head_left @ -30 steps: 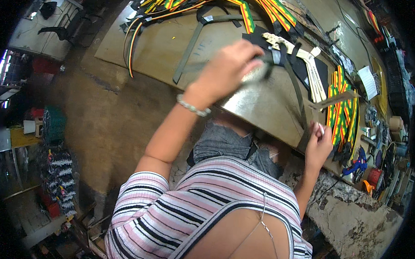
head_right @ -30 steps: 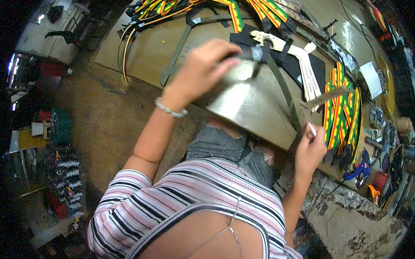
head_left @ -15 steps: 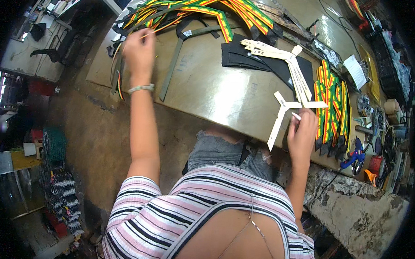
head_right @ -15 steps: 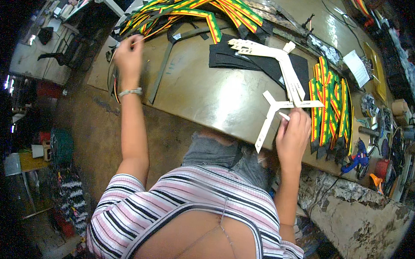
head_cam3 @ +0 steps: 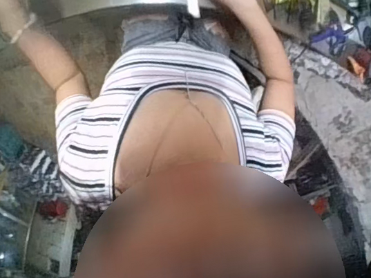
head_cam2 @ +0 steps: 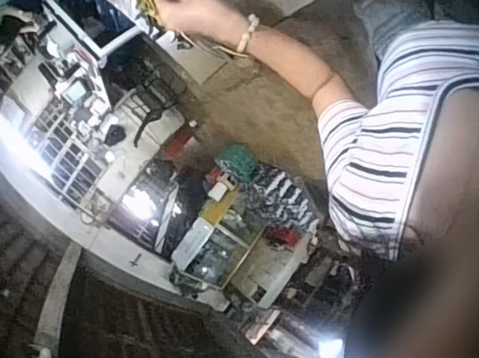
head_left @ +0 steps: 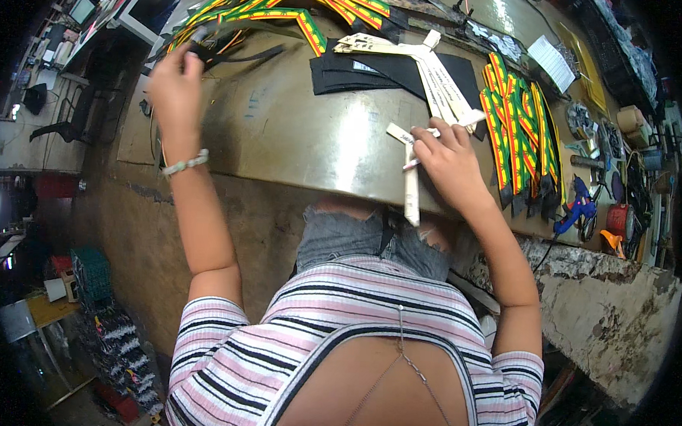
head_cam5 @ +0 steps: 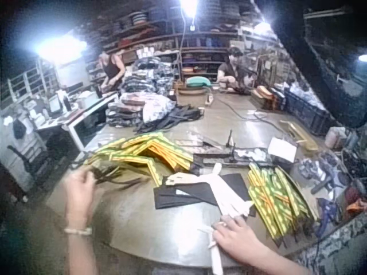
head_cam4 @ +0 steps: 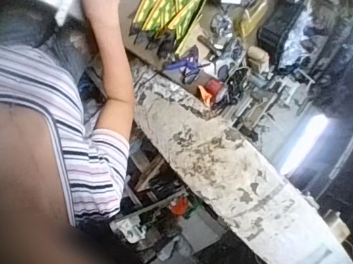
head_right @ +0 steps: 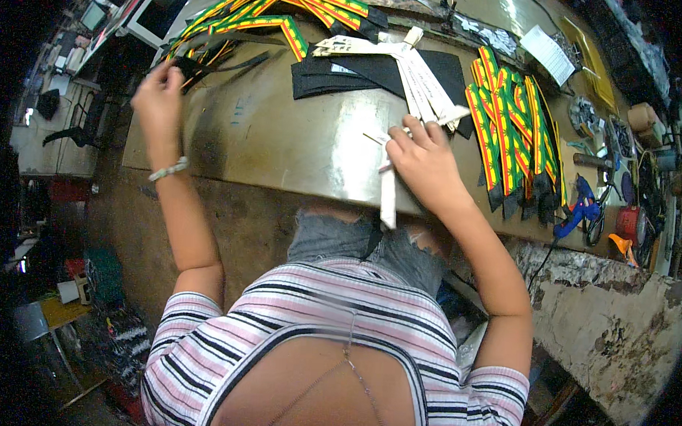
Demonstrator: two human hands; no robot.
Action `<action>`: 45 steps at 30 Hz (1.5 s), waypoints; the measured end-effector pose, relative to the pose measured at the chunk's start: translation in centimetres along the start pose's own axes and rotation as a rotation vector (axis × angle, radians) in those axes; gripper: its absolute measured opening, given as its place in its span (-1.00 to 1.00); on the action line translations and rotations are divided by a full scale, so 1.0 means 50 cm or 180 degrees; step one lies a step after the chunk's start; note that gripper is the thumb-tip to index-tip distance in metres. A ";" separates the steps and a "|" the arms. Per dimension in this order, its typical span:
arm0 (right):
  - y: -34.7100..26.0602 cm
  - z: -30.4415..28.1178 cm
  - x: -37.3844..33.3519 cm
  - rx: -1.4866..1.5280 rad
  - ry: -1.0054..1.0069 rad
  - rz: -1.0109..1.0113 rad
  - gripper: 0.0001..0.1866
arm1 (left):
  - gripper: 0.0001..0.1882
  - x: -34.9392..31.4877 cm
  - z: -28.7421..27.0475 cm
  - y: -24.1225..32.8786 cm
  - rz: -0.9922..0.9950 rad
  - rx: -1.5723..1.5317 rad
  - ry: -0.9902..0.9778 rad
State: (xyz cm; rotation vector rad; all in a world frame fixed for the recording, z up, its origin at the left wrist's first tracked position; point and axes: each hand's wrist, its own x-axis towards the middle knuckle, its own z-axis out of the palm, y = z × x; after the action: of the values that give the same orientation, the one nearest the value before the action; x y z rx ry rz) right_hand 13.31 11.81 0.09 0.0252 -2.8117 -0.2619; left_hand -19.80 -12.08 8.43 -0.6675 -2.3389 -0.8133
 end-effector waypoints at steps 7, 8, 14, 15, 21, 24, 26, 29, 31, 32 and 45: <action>-0.063 0.009 0.007 0.0851 0.0218 -0.0186 -0.85 | -0.75 0.052 -0.112 0.150 0.0784 -0.1189 0.1005; -0.077 0.012 0.006 0.1049 0.0402 -0.0229 -0.86 | -0.74 0.032 -0.092 0.176 0.0780 -0.1305 0.0806; -0.144 0.005 -0.045 0.1655 0.0629 0.0308 -0.85 | -0.70 -0.225 0.067 0.268 0.1347 -0.1477 -0.1811; -0.151 0.002 -0.052 0.1730 0.0663 0.0470 -0.85 | -0.71 -0.263 0.076 0.259 0.1091 -0.1071 -0.2500; -0.136 0.005 -0.014 0.1689 0.0967 0.0928 -0.86 | -0.79 -0.329 0.081 0.199 0.0825 -0.1608 -0.1650; -0.110 0.026 0.037 0.1468 0.1121 0.1077 -0.88 | -0.81 -0.336 0.070 0.200 0.0781 -0.1770 -0.1654; -0.106 0.040 0.056 0.1403 0.0918 0.1153 -0.87 | -0.80 -0.344 0.069 0.202 0.0903 -0.1595 -0.1681; -0.115 0.054 0.057 0.1362 0.0941 0.1277 -0.88 | -0.76 -0.351 0.075 0.197 0.1099 -0.1406 -0.1649; -0.121 0.057 0.045 0.1427 0.1085 0.1264 -0.86 | -0.76 -0.355 0.080 0.190 0.1040 -0.1419 -0.1678; -0.122 0.059 0.040 0.1476 0.0984 0.1269 -0.87 | -0.76 -0.356 0.083 0.188 0.1058 -0.1435 -0.1696; -0.102 0.042 0.027 0.2017 0.0636 0.1140 -0.84 | -0.86 -0.357 0.091 0.263 0.1627 -0.0360 -0.1799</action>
State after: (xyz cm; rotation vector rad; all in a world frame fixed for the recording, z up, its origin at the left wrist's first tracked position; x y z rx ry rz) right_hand 11.32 7.12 -2.37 -0.2872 -2.5197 0.6717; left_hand -0.61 -4.60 -1.02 -1.6367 -2.4151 -0.5676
